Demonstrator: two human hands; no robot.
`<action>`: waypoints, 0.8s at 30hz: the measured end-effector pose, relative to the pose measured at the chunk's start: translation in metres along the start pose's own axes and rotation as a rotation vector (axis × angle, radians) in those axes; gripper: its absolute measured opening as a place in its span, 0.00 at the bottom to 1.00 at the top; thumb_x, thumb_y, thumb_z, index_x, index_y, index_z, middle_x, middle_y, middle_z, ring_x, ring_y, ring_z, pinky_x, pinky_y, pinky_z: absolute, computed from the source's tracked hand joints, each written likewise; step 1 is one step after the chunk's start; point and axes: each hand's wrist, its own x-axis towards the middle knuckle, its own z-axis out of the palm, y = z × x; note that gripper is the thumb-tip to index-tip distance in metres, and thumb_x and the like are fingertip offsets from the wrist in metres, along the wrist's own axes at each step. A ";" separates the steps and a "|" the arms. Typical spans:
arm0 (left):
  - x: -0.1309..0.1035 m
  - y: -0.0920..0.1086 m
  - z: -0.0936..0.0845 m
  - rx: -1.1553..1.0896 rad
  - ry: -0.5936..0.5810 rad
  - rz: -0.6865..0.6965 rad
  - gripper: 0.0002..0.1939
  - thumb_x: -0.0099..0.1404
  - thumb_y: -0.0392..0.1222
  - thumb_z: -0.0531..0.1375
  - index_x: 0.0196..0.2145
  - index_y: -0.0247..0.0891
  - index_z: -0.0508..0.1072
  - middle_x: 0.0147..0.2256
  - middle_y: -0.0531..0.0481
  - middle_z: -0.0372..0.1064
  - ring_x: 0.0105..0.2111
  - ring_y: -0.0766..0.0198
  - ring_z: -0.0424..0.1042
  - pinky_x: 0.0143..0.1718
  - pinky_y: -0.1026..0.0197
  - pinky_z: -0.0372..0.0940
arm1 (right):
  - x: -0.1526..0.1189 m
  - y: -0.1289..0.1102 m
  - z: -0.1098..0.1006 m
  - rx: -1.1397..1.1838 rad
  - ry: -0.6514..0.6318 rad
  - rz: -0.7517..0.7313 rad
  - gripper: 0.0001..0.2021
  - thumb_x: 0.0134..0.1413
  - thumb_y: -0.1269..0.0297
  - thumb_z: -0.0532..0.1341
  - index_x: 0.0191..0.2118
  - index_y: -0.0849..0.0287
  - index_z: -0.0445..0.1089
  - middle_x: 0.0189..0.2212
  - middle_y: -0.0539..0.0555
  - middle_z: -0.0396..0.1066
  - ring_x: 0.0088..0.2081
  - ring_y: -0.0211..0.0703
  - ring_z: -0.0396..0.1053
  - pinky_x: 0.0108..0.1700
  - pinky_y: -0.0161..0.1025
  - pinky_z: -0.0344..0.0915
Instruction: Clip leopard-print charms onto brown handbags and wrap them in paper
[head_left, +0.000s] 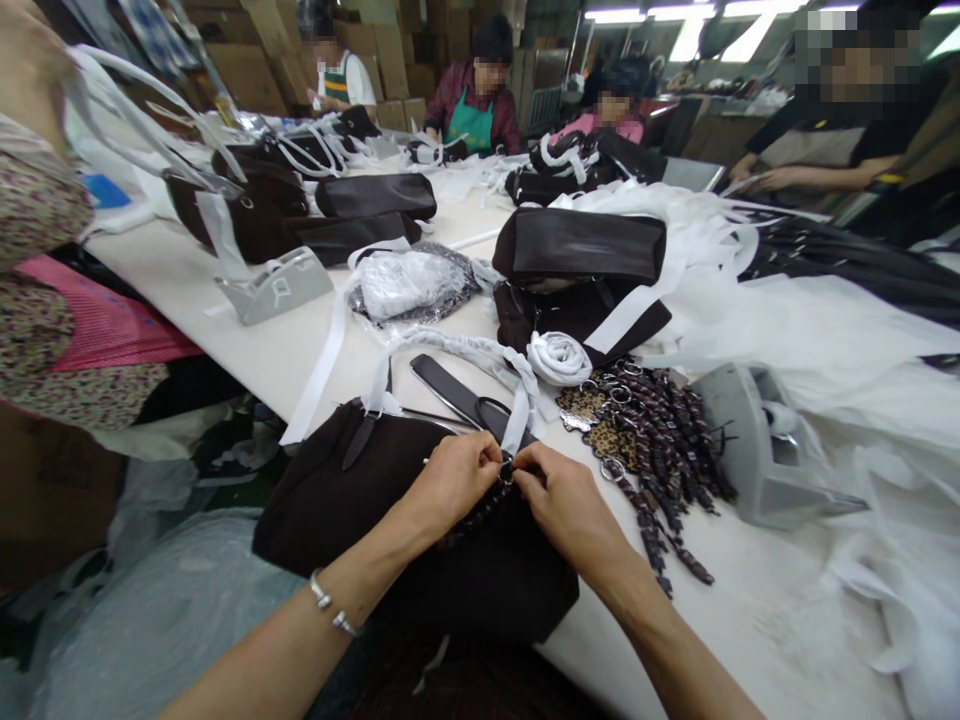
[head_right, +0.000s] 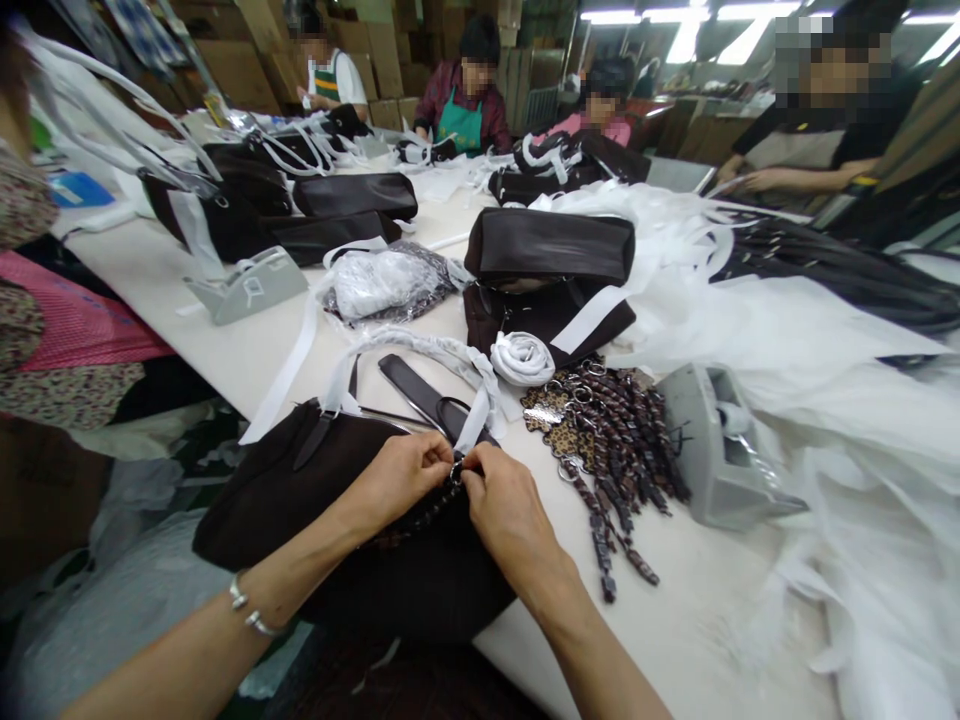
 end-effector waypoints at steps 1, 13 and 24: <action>0.000 0.000 0.001 0.029 0.007 0.003 0.07 0.57 0.32 0.56 0.28 0.38 0.74 0.25 0.53 0.72 0.27 0.65 0.71 0.30 0.66 0.61 | 0.002 0.000 0.000 0.014 -0.003 0.032 0.04 0.55 0.69 0.58 0.34 0.56 0.71 0.29 0.51 0.74 0.33 0.43 0.72 0.36 0.38 0.64; 0.003 -0.001 0.006 0.159 0.025 0.030 0.09 0.56 0.31 0.55 0.28 0.40 0.74 0.26 0.52 0.73 0.28 0.64 0.71 0.31 0.65 0.59 | 0.014 0.014 0.009 0.362 -0.059 0.248 0.03 0.51 0.68 0.59 0.34 0.57 0.66 0.25 0.46 0.70 0.22 0.34 0.69 0.23 0.30 0.61; -0.011 0.001 0.006 0.233 0.085 0.051 0.09 0.59 0.29 0.56 0.34 0.40 0.71 0.30 0.52 0.72 0.30 0.64 0.70 0.33 0.64 0.59 | 0.018 0.014 0.006 0.435 -0.069 0.289 0.07 0.49 0.66 0.62 0.35 0.58 0.66 0.26 0.47 0.71 0.18 0.30 0.66 0.17 0.28 0.57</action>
